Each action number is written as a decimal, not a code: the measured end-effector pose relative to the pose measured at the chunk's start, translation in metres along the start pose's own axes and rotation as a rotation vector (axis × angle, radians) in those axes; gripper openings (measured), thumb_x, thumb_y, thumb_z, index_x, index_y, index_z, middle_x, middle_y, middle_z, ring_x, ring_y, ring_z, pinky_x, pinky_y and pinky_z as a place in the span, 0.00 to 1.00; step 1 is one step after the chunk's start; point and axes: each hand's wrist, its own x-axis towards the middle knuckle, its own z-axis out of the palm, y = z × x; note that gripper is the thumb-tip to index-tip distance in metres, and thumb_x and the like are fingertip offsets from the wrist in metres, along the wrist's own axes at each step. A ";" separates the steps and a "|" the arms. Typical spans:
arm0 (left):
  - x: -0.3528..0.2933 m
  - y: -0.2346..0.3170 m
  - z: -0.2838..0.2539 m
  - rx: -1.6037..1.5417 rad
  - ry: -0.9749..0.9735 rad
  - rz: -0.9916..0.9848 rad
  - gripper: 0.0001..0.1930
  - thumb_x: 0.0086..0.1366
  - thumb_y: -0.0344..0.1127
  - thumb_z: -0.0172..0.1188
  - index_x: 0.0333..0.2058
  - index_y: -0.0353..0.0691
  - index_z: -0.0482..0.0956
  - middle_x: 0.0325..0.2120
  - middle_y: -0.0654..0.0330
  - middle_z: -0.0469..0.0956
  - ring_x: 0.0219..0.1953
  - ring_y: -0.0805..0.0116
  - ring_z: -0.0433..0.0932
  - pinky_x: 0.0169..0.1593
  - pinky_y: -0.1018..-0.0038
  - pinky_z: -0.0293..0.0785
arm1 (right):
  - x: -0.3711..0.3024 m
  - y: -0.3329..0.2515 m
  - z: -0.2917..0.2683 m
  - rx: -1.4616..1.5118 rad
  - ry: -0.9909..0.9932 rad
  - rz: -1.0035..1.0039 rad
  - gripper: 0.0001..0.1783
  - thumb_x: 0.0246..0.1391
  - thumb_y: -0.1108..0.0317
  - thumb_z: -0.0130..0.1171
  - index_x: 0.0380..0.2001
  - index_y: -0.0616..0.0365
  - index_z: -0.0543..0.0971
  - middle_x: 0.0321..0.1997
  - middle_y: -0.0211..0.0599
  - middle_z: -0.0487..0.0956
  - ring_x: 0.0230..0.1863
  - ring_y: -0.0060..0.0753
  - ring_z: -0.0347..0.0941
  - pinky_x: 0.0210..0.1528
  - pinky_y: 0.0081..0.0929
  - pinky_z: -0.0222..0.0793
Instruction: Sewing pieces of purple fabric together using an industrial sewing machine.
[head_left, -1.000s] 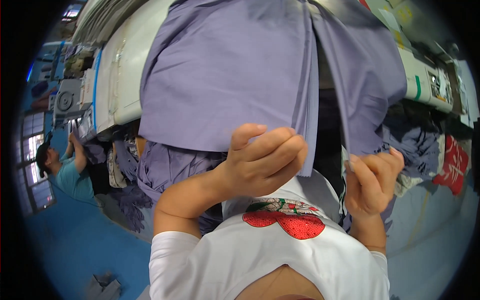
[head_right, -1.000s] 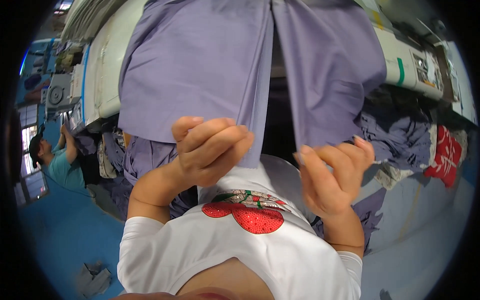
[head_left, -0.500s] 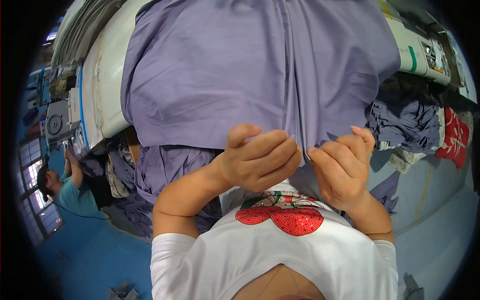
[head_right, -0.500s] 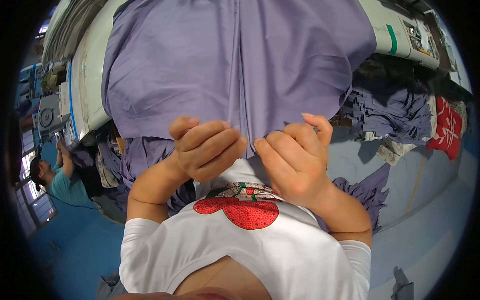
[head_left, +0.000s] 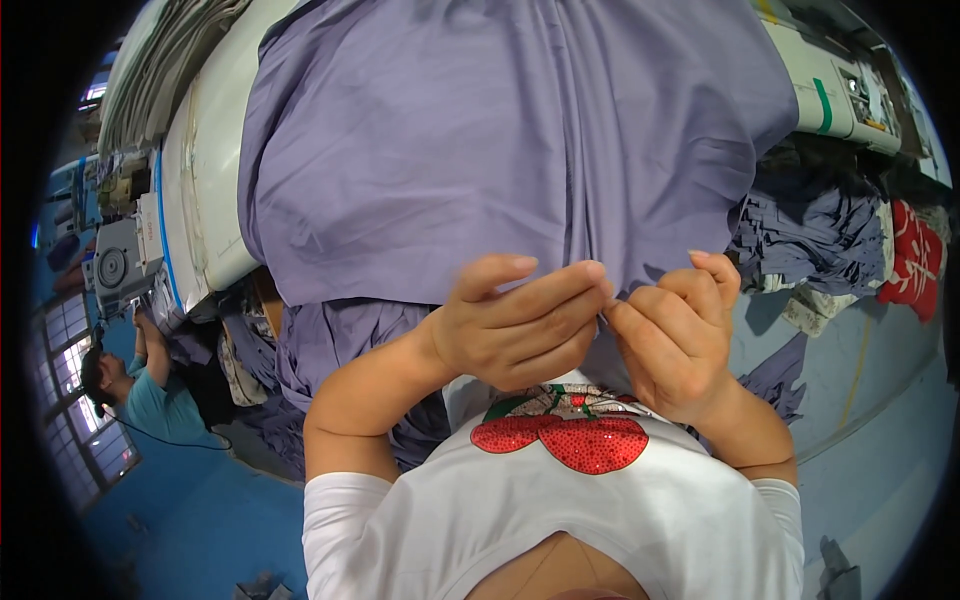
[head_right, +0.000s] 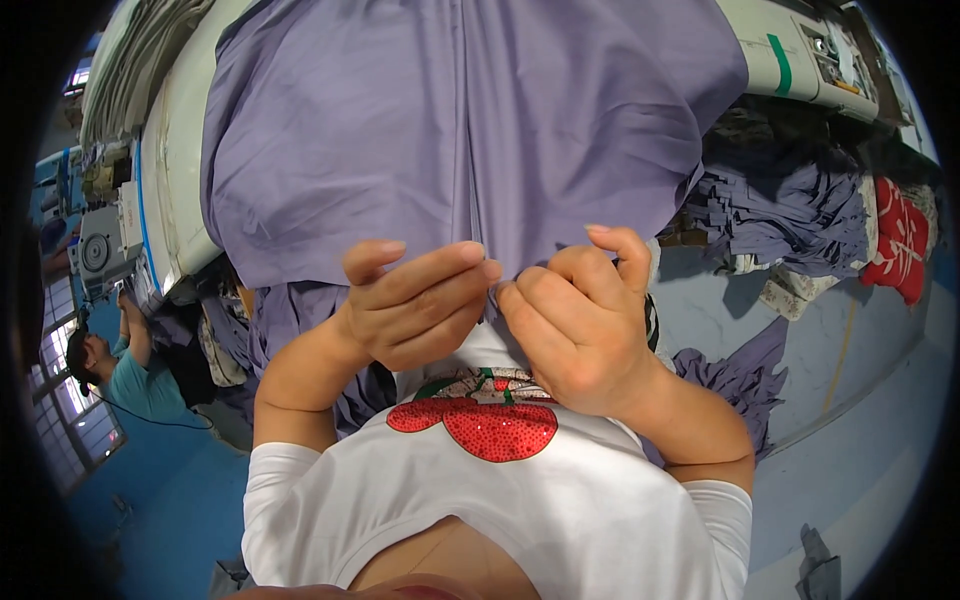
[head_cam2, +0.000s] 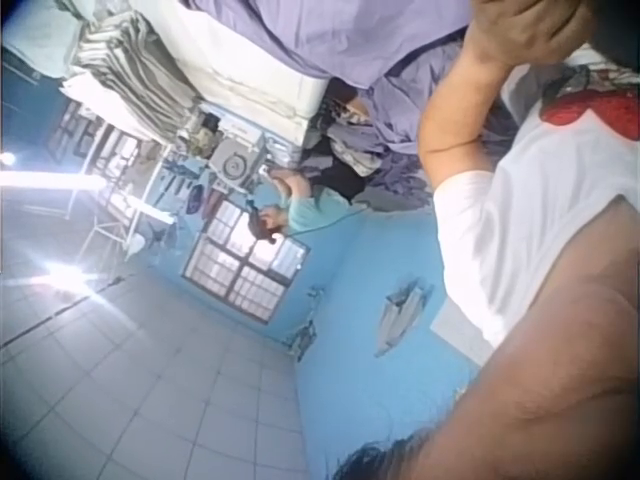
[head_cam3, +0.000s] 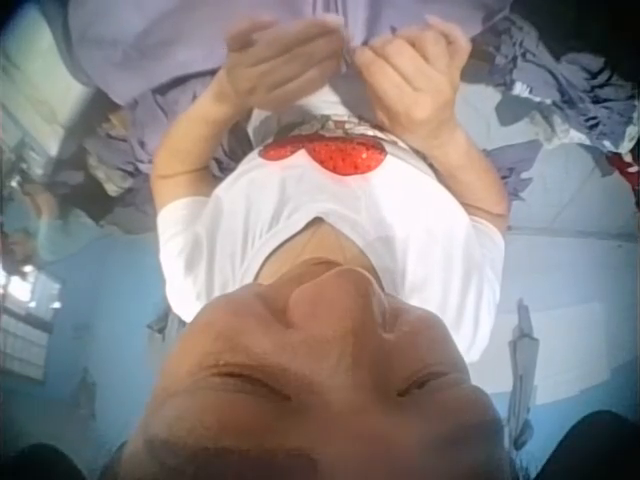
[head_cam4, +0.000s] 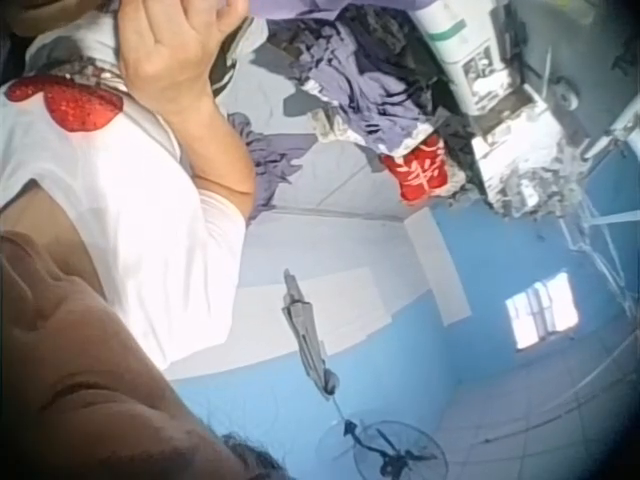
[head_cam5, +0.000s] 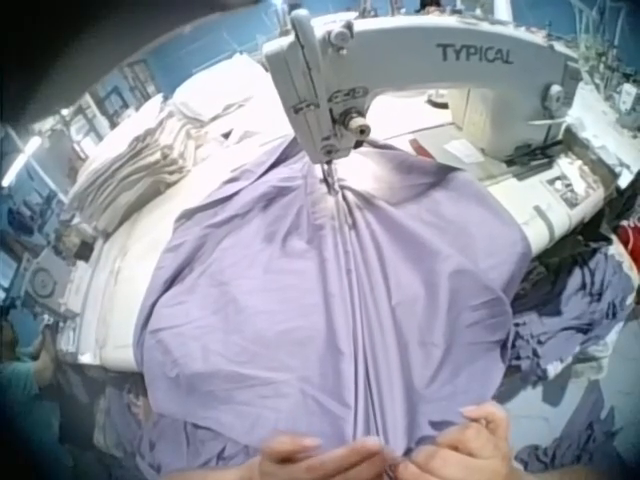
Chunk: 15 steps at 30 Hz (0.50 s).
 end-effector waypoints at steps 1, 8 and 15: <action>0.000 0.000 0.001 -0.026 -0.012 0.001 0.04 0.56 0.30 0.60 0.25 0.48 0.75 0.35 0.67 0.83 0.44 0.70 0.80 0.61 0.63 0.52 | 0.000 0.000 0.001 0.000 0.004 0.001 0.13 0.33 0.68 0.59 0.27 0.61 0.80 0.28 0.29 0.75 0.29 0.29 0.68 0.57 0.44 0.54; 0.005 -0.005 0.004 -0.194 -0.035 -0.036 0.06 0.54 0.28 0.59 0.24 0.41 0.70 0.33 0.59 0.79 0.36 0.67 0.79 0.44 0.69 0.73 | 0.004 0.000 -0.002 0.056 -0.069 0.095 0.13 0.34 0.68 0.64 0.28 0.59 0.80 0.32 0.31 0.76 0.36 0.34 0.70 0.60 0.50 0.51; 0.005 -0.003 0.010 -0.252 0.031 -0.042 0.09 0.50 0.22 0.62 0.27 0.39 0.70 0.32 0.59 0.79 0.30 0.67 0.78 0.42 0.68 0.73 | 0.012 0.023 0.024 -0.021 0.065 -0.079 0.08 0.38 0.70 0.63 0.27 0.58 0.81 0.37 0.34 0.80 0.45 0.36 0.76 0.63 0.52 0.53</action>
